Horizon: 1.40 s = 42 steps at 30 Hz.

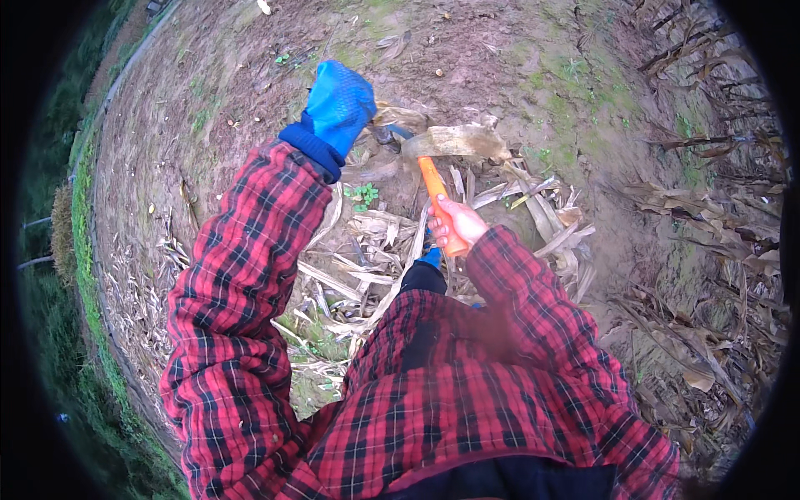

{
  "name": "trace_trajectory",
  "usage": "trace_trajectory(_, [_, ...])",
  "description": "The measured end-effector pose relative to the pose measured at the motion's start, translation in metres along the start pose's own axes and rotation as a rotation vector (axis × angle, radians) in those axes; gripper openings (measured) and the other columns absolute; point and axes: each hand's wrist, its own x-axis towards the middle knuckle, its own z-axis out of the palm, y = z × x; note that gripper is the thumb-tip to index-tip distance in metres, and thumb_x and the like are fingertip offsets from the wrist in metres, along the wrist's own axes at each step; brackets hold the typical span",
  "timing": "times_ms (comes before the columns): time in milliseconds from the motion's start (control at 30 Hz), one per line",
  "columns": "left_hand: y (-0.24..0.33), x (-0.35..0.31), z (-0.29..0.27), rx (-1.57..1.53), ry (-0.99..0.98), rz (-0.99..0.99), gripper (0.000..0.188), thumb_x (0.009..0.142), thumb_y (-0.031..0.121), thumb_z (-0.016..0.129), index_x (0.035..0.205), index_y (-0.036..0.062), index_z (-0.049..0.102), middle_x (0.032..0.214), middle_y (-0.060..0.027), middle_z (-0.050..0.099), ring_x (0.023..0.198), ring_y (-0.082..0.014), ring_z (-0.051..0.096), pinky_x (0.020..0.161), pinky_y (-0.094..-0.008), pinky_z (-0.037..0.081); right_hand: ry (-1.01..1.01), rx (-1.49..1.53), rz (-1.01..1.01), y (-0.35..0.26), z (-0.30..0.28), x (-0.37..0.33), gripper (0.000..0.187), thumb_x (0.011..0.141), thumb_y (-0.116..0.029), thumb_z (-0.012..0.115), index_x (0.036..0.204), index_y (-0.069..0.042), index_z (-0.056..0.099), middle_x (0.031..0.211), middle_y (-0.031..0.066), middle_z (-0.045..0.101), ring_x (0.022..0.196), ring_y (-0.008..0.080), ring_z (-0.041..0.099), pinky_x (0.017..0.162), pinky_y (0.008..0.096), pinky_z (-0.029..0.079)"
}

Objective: The person uses a sickle to cut dry corn stalks at their base and drops the cut pieces onto the ground. The person repeatedly reaches for stalks, slices them, and discards them in a field with scattered debris.

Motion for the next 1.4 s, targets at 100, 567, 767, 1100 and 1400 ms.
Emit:
trace_trajectory(100, [0.002, 0.009, 0.015, -0.134, 0.078, 0.045, 0.016, 0.061, 0.018, 0.057, 0.05, 0.007, 0.057, 0.052, -0.0129, 0.054, 0.046, -0.0282, 0.052, 0.044, -0.038, 0.037, 0.142, -0.125, -0.024, -0.013, 0.031, 0.053, 0.029, 0.09, -0.035, 0.047, 0.085, -0.007, 0.044, 0.065, 0.0002, 0.042, 0.047, 0.0082, 0.038, 0.045, 0.0253, 0.036])
trace_trajectory(567, [0.029, -0.288, 0.121, -0.661, -1.163, -0.913, 0.074, 0.067, 0.073, 0.046, 0.092, 0.0063, 0.065, 0.086, -0.0175, 0.064, 0.085, -0.0329, 0.061, 0.082, -0.0449, 0.043, 0.754, -0.392, -0.158, 0.001, 0.076, -0.257, 0.023, 0.092, -0.031, 0.044, 0.087, -0.009, 0.043, 0.056, 0.002, 0.042, 0.038, 0.01, 0.039, 0.034, 0.025, 0.036])
trace_trajectory(767, [0.136, -0.382, 0.157, -0.969, -1.417, -0.891, 0.083, 0.073, 0.061, 0.047, 0.127, -0.0007, 0.039, 0.126, -0.0235, 0.044, 0.119, -0.0333, 0.042, 0.1, -0.0401, 0.032, 1.081, -0.064, -0.192, 0.039, -0.032, -0.265, 0.031, 0.089, -0.038, 0.048, 0.083, -0.009, 0.043, 0.057, 0.0022, 0.043, 0.039, 0.013, 0.041, 0.036, 0.0287, 0.038])
trace_trajectory(1100, [0.028, -0.127, 0.098, -0.93, -0.419, -0.661, 0.06, 0.084, 0.052, 0.042, 0.127, 0.0101, 0.044, 0.12, -0.0121, 0.053, 0.111, -0.0248, 0.05, 0.102, -0.0418, 0.025, 1.192, -0.499, -0.648, 0.012, -0.023, -0.142, 0.029, 0.088, -0.037, 0.048, 0.089, -0.009, 0.043, 0.054, 0.0019, 0.043, 0.041, 0.0157, 0.044, 0.037, 0.032, 0.039])
trace_trajectory(1400, [0.127, 0.012, 0.021, -0.863, 0.063, -0.249, 0.07, 0.078, 0.048, 0.053, 0.135, 0.0132, 0.031, 0.135, -0.0099, 0.038, 0.121, -0.0244, 0.04, 0.101, -0.0409, 0.025, 1.255, -1.629, -0.208, 0.005, -0.01, -0.136, 0.029, 0.081, -0.025, 0.056, 0.095, -0.003, 0.044, 0.066, 0.0252, 0.058, 0.065, 0.0435, 0.057, 0.059, 0.05, 0.045])
